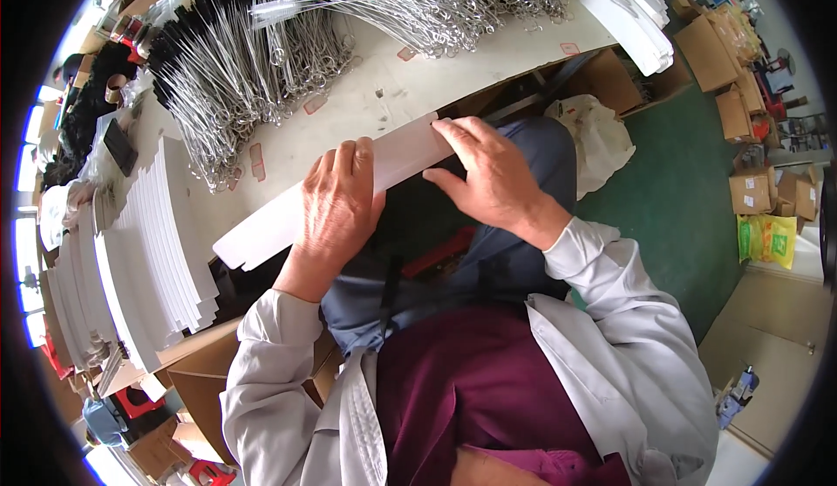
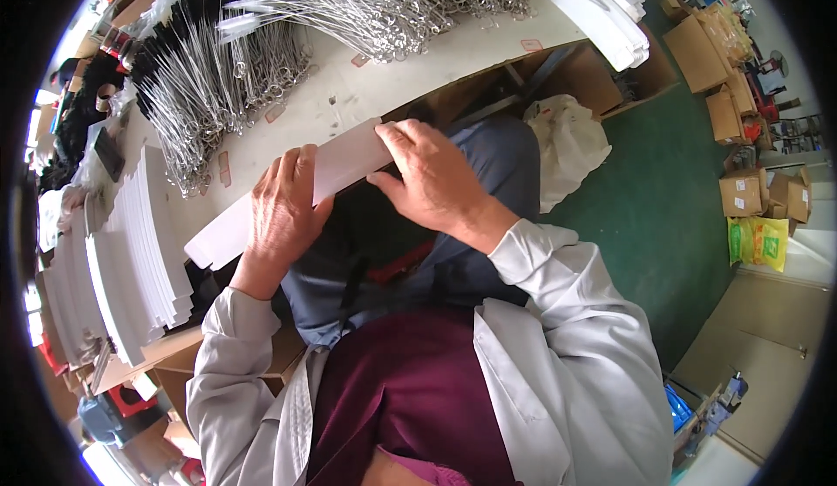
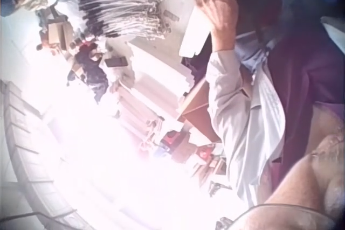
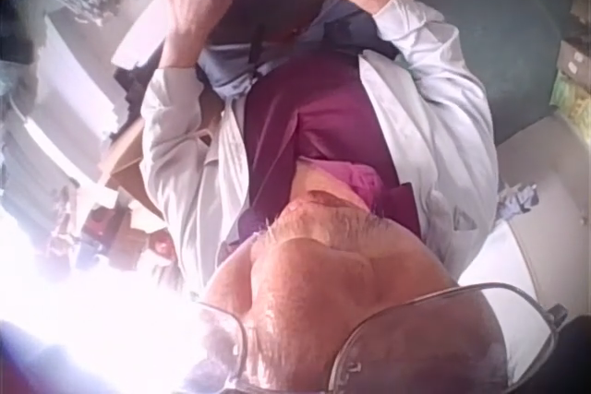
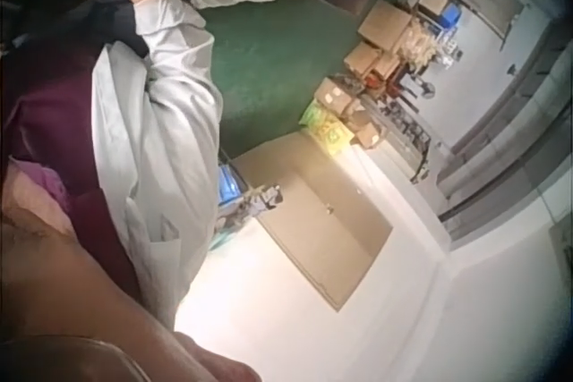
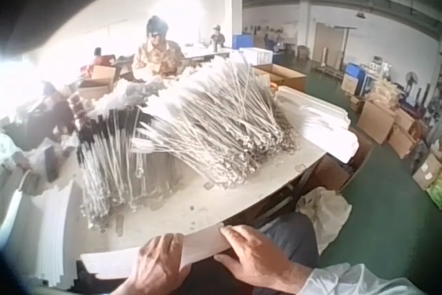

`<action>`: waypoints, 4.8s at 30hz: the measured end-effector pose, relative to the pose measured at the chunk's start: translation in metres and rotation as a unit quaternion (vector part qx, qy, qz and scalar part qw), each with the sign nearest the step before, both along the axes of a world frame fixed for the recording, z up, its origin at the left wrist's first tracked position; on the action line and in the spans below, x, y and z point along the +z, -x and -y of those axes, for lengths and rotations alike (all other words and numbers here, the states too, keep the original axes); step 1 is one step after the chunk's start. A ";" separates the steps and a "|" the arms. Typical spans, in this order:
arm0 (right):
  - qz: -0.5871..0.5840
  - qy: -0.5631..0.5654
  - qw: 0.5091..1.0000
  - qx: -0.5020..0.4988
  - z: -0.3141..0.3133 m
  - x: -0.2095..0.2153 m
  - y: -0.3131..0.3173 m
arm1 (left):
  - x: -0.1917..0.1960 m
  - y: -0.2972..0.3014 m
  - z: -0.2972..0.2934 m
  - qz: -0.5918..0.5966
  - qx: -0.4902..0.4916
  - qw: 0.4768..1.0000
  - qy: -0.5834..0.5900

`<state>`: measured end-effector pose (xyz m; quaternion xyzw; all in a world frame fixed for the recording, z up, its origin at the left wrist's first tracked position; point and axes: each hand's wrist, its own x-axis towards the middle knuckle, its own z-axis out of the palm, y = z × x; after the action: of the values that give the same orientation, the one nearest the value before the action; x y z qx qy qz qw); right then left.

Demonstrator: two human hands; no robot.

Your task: Placing multiple metal wire brushes into a white cardboard sleeve and folding the ends.

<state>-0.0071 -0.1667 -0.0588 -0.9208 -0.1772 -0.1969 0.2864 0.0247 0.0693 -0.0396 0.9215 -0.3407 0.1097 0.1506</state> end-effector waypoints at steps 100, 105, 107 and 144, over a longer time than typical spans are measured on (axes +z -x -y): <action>0.019 0.243 0.964 0.104 -0.003 -0.030 -0.085 | -0.047 0.007 -0.132 0.035 0.189 0.978 -0.078; 0.054 0.195 0.973 0.111 -0.005 -0.036 -0.086 | -0.049 0.014 -0.134 0.053 0.207 0.971 -0.108; 0.067 0.171 0.976 0.115 -0.003 -0.035 -0.087 | -0.037 0.019 -0.129 0.016 0.206 0.968 -0.144; -0.292 -0.360 0.882 0.087 -0.055 -0.039 0.027 | -0.038 0.078 -0.024 -0.263 0.176 0.937 0.151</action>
<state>-0.0340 -0.1114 -0.0977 -0.7506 -0.0820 0.0569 0.6532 -0.0528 0.0938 -0.0776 0.9292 -0.1005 -0.0613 0.3503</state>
